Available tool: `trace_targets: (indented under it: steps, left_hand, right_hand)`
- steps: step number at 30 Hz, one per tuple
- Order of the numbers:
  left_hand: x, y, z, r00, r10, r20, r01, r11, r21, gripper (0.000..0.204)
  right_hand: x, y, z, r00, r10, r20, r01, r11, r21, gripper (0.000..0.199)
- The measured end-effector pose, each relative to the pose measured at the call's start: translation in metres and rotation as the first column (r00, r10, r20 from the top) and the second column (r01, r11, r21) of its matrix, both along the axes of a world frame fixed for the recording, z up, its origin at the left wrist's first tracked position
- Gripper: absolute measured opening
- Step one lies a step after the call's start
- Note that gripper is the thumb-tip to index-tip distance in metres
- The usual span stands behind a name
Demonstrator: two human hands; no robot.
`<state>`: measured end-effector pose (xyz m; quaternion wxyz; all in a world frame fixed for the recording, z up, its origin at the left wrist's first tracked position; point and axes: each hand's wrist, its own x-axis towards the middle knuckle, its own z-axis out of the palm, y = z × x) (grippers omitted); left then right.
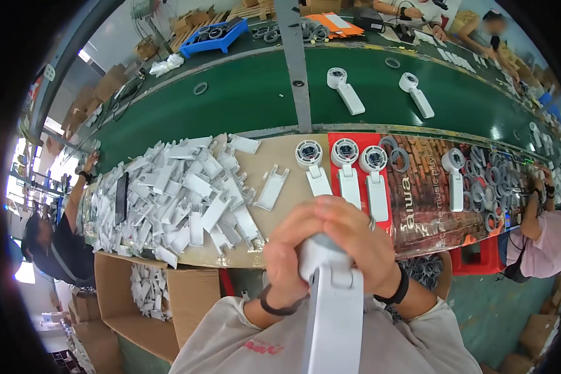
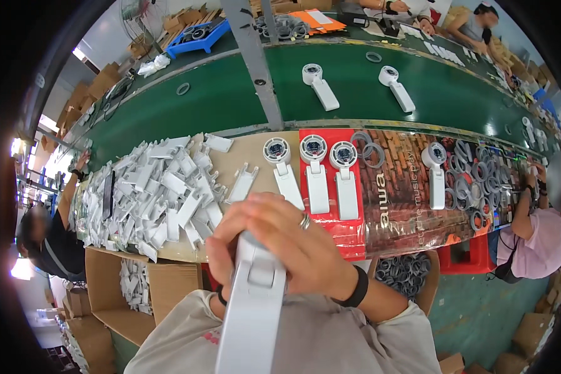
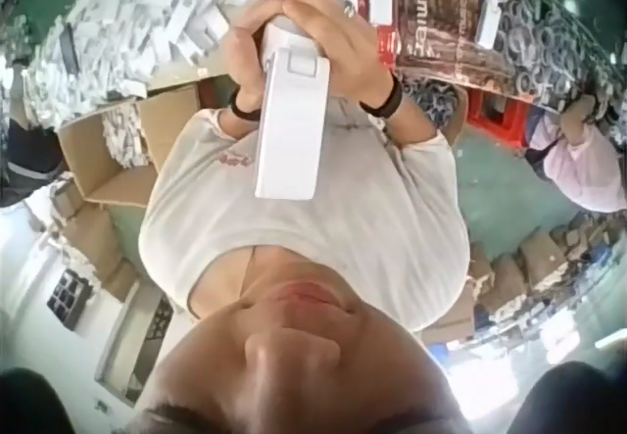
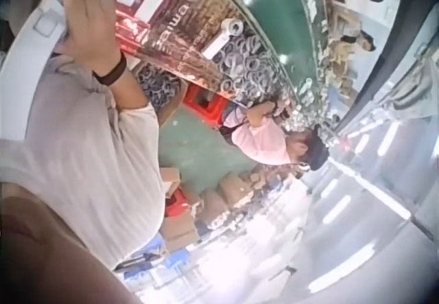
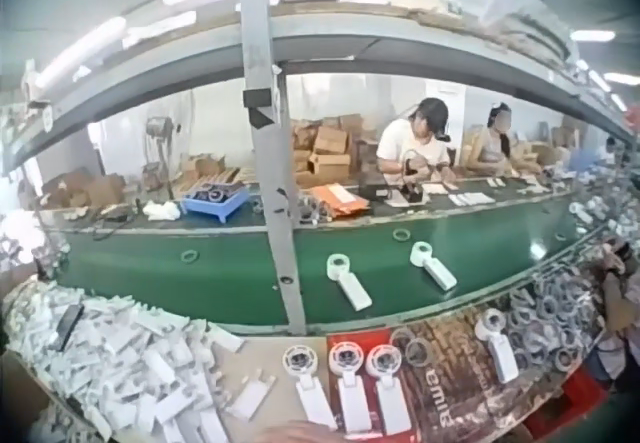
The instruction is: Assembling and inspecting handheld electronic devices on a factory conveyor line.
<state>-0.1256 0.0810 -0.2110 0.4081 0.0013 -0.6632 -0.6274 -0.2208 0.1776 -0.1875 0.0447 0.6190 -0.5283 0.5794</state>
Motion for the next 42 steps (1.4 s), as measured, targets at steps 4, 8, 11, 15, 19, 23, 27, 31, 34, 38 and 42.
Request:
trace_targets:
  steps: [4, 8, 11, 15, 19, 23, 27, 31, 34, 38, 42]
  left_hand:
    - [0.01, 0.016, 0.013, 0.999, 0.003, -0.054, 0.004, 0.991, 0.13, 0.057]
    - [0.004, 0.017, 0.009, 0.985, -0.026, -0.171, 0.043, 0.994, 0.101, 0.052]
    - [0.0, 0.014, 0.007, 0.992, -0.031, -0.119, 0.05, 0.986, 0.161, 0.052]
    - [0.007, 0.017, 0.004, 0.999, -0.036, -0.026, 0.042, 0.955, 0.293, 0.052]
    - [-0.009, 0.001, -0.016, 0.998, 0.053, 0.026, -0.058, 0.953, 0.298, 0.053]
    - [-0.018, -0.012, -0.018, 0.979, 0.12, -0.166, -0.106, 0.99, 0.092, 0.059]
    - [-0.017, -0.03, -0.006, 0.956, 0.23, -0.181, -0.259, 0.953, -0.159, 0.06]
    - [-0.026, -0.031, 0.0, 0.891, 0.345, -0.296, -0.451, 0.751, -0.482, 0.061]
    - [-0.024, -0.039, 0.003, 0.863, 0.39, -0.32, -0.504, 0.688, -0.521, 0.055]
    - [-0.014, -0.02, 0.016, 0.979, 0.192, 0.06, -0.198, 0.975, 0.102, 0.055]
    - [-0.003, -0.052, 0.016, 0.931, -0.255, 0.261, 0.272, 0.962, -0.029, 0.052]
  right_hand:
    - [0.005, 0.004, 0.007, 0.999, 0.011, -0.041, -0.013, 0.999, -0.039, 0.051]
    - [0.011, 0.004, 0.002, 0.992, 0.099, 0.075, -0.088, 0.988, -0.131, 0.047]
    - [0.015, -0.01, 0.007, 0.998, -0.034, 0.055, 0.046, 0.97, -0.24, 0.05]
    - [0.018, -0.011, 0.011, 0.965, -0.249, -0.081, 0.218, 0.937, -0.273, 0.06]
    - [-0.011, -0.008, -0.015, 0.995, 0.056, -0.086, -0.047, 0.994, 0.095, 0.07]
    - [-0.005, 0.013, -0.023, 0.944, 0.005, 0.329, -0.148, 0.899, 0.412, 0.073]
    - [-0.011, 0.041, -0.015, -0.183, -0.093, 0.979, -0.59, 0.806, -0.033, 0.066]
    - [0.006, 0.068, 0.016, 0.093, 0.009, 0.996, -0.749, 0.659, 0.064, 0.059]
    - [-0.005, 0.066, 0.017, 0.357, -0.05, 0.933, -0.744, 0.589, 0.316, 0.068]
    - [-0.017, 0.072, 0.026, 0.958, -0.036, 0.286, -0.172, 0.725, 0.667, 0.062]
    - [-0.036, 0.083, 0.053, 0.992, 0.109, 0.064, -0.114, 0.545, 0.831, 0.052]
